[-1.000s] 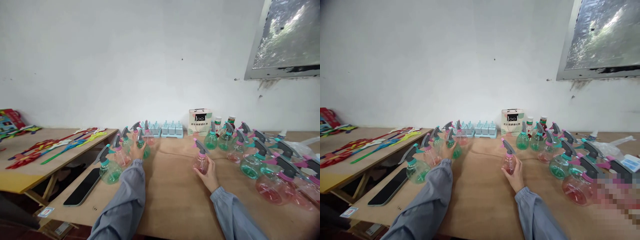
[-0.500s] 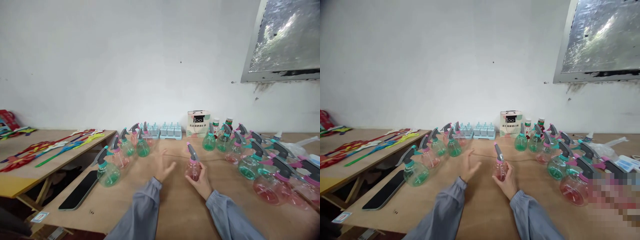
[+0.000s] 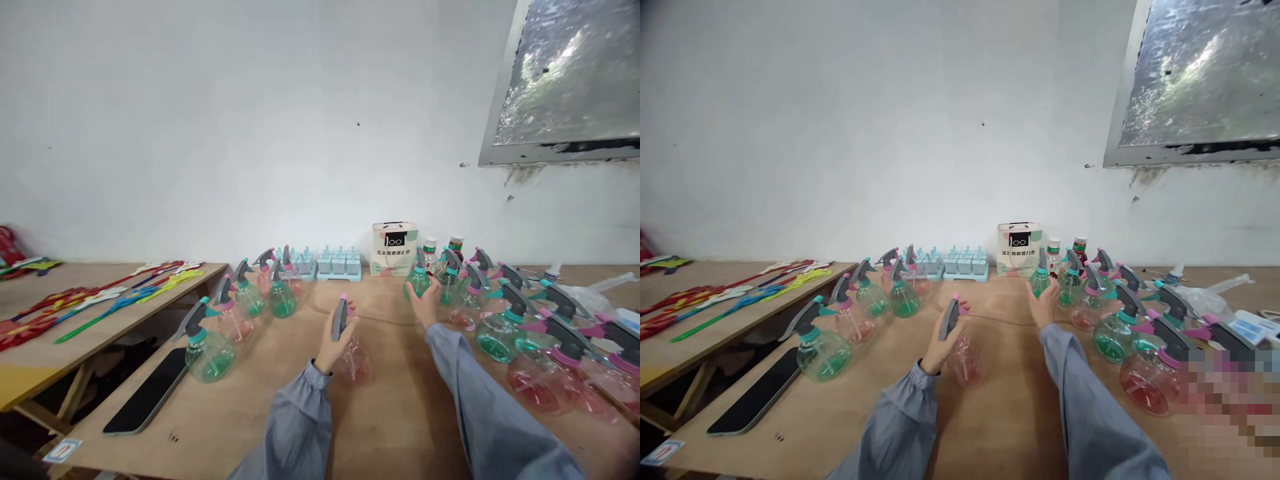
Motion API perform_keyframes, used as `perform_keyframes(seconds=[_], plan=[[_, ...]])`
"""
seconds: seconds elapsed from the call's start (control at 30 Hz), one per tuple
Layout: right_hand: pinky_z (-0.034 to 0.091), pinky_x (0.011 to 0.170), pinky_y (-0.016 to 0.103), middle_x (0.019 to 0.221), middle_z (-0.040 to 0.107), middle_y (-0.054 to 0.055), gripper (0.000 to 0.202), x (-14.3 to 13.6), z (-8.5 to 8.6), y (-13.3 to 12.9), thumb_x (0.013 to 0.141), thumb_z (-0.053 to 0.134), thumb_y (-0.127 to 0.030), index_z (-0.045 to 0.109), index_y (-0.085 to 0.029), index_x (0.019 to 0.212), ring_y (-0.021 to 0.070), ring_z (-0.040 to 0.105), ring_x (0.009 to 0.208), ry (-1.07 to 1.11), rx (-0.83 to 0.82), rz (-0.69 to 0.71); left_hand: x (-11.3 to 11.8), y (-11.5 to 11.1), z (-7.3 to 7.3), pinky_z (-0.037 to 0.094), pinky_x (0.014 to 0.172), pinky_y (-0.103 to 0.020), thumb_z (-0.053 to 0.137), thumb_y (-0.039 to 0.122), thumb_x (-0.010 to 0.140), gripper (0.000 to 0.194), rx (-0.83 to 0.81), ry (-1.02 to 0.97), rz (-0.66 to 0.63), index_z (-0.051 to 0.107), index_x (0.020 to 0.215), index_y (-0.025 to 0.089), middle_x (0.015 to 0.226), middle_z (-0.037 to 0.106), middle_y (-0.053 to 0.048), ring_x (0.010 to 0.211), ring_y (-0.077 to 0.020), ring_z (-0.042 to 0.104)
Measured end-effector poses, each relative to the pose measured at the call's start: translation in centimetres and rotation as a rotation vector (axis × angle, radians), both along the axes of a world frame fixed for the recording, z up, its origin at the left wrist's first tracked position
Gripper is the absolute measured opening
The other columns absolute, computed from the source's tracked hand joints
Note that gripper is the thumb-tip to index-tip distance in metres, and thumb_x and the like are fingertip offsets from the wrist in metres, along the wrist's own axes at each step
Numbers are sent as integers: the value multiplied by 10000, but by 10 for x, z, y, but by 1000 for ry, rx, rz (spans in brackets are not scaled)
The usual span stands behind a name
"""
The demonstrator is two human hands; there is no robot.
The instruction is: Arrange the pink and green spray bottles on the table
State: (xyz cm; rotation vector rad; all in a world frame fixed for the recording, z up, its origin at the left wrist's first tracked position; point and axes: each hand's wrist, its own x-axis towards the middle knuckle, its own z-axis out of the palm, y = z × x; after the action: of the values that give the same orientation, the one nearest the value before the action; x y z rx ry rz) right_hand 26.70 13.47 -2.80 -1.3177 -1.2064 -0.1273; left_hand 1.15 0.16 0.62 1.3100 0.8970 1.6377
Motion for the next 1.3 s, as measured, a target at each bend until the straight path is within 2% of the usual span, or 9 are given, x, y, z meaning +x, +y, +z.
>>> perform_keyframes(seconds=[0.1, 0.23, 0.37, 0.53, 0.7, 0.83, 0.97, 1.17, 1.3], plan=[[320, 1049, 521, 1312, 437, 301, 890, 19, 21, 41, 748, 532, -693, 360, -22, 1306, 384, 390, 1265, 17, -122, -29, -4, -3, 3, 461, 985, -397, 773, 370, 709, 367, -18, 29, -81, 676, 1030, 223, 1025, 690, -57, 990, -231, 635], [344, 1010, 525, 1264, 471, 297, 843, 17, 20, 54, 721, 572, -653, 410, -33, 1269, 405, 431, 1217, 25, -177, -29, -9, -3, 7, 414, 1054, -436, 754, 367, 710, 472, -28, 7, -196, 648, 1138, 200, 1011, 711, -59, 1041, -249, 640], [358, 994, 539, 1200, 506, 240, 800, -3, -5, 24, 698, 569, -716, 500, -92, 1195, 394, 469, 1152, -13, -185, -18, -16, -3, 15, 401, 1067, -426, 719, 319, 697, 390, -41, -5, -270, 684, 1064, 188, 1013, 731, -72, 1095, -271, 643], [453, 925, 488, 1037, 589, 138, 686, -26, -45, -52, 733, 572, -726, 548, -155, 1112, 320, 561, 1033, -73, -61, 165, -18, -2, 22, 431, 1015, -393, 710, 285, 648, 331, -158, -99, -312, 698, 957, 166, 968, 745, -87, 1099, -281, 650], [512, 880, 445, 1063, 665, 117, 578, -33, -53, -109, 779, 629, -592, 538, -183, 1177, 283, 642, 984, -70, -110, 376, -15, -4, 27, 487, 855, -302, 688, 254, 624, 297, -226, -148, -413, 690, 904, 157, 968, 744, -94, 1063, -258, 659], [513, 904, 458, 1117, 669, 138, 569, -36, -52, -122, 789, 635, -558, 532, -176, 1198, 292, 641, 1035, -60, -80, 379, -11, -5, 29, 453, 606, -233, 645, 243, 589, 273, -256, -109, -443, 677, 847, 159, 879, 733, -78, 812, -188, 668], [508, 917, 465, 1139, 663, 146, 571, -39, -55, -126, 798, 631, -553, 526, -178, 1215, 295, 636, 1056, -44, -73, 372, -9, -3, 30, 325, 448, -201, 563, 228, 513, 189, -274, -71, -454, 621, 676, 153, 688, 673, -42, 530, -100, 518], [508, 923, 464, 1143, 660, 150, 564, -41, -56, -128, 802, 634, -539, 521, -170, 1214, 294, 635, 1063, -45, -77, 400, -8, -3, 33, 394, 546, -227, 581, 218, 538, 230, -196, -4, -502, 655, 747, 157, 695, 662, -32, 591, -116, 545], [504, 931, 468, 1149, 656, 147, 554, -41, -58, -128, 806, 629, -536, 517, -180, 1216, 295, 631, 1075, -40, -66, 390, -4, 0, 30, 407, 561, -239, 553, 235, 537, 187, -233, -21, -438, 641, 682, 156, 648, 646, -34, 581, -125, 548]])
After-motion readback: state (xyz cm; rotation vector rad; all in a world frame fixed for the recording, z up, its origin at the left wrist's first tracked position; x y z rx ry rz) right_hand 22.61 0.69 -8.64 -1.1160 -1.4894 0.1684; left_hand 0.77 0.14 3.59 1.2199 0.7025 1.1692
